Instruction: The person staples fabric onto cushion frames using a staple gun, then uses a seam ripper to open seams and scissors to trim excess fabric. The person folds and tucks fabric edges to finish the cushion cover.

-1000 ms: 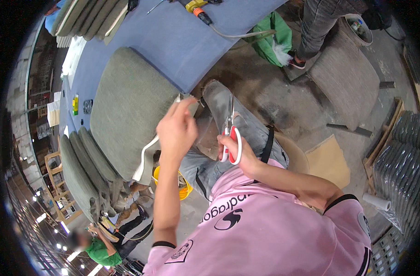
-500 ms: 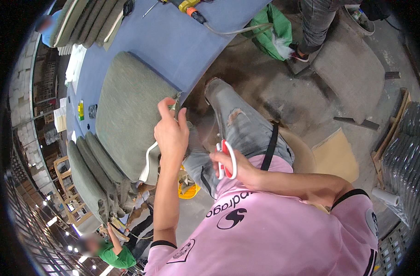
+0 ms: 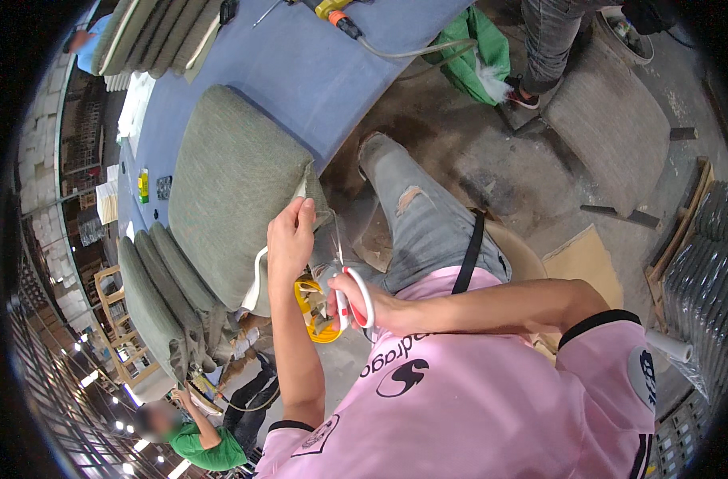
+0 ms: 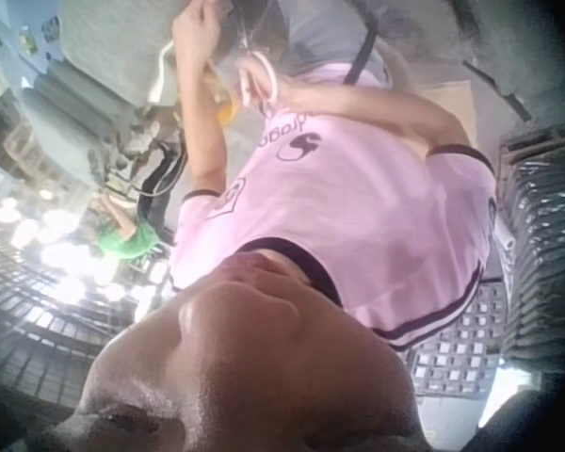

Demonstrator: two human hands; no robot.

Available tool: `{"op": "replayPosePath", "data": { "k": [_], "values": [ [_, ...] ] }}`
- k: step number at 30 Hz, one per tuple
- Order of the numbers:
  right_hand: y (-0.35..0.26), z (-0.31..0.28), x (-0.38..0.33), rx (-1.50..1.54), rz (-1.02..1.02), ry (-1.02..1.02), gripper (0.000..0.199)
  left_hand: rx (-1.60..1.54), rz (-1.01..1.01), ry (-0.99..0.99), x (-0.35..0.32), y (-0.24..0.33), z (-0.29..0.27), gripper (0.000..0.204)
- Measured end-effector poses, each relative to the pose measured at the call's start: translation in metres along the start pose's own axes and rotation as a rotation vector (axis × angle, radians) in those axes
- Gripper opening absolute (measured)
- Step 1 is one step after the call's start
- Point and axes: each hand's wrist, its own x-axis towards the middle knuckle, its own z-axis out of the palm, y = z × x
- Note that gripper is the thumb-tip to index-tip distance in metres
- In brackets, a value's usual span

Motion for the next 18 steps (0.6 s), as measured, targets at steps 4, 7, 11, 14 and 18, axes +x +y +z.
{"op": "replayPosePath", "data": {
  "k": [4,7,11,14,18],
  "values": [
    [0.000,0.005,0.021,-0.015,-0.129,0.020,0.046,0.008,0.001,-0.006,-0.001,0.004,-0.003,0.043],
    [-0.005,0.010,0.026,-0.015,-0.215,0.060,0.044,-0.047,0.034,0.010,-0.001,-0.002,0.001,0.043],
    [-0.001,0.014,0.037,0.006,-0.341,0.134,0.045,-0.136,0.038,0.011,-0.003,-0.004,0.003,0.042],
    [0.006,0.003,0.050,-0.129,-0.465,0.164,0.046,-0.179,0.043,0.007,-0.006,0.000,0.006,0.042],
    [0.003,-0.001,0.043,-0.144,-0.452,0.180,0.045,-0.203,0.058,0.014,-0.006,-0.001,0.012,0.041]
  ]
}}
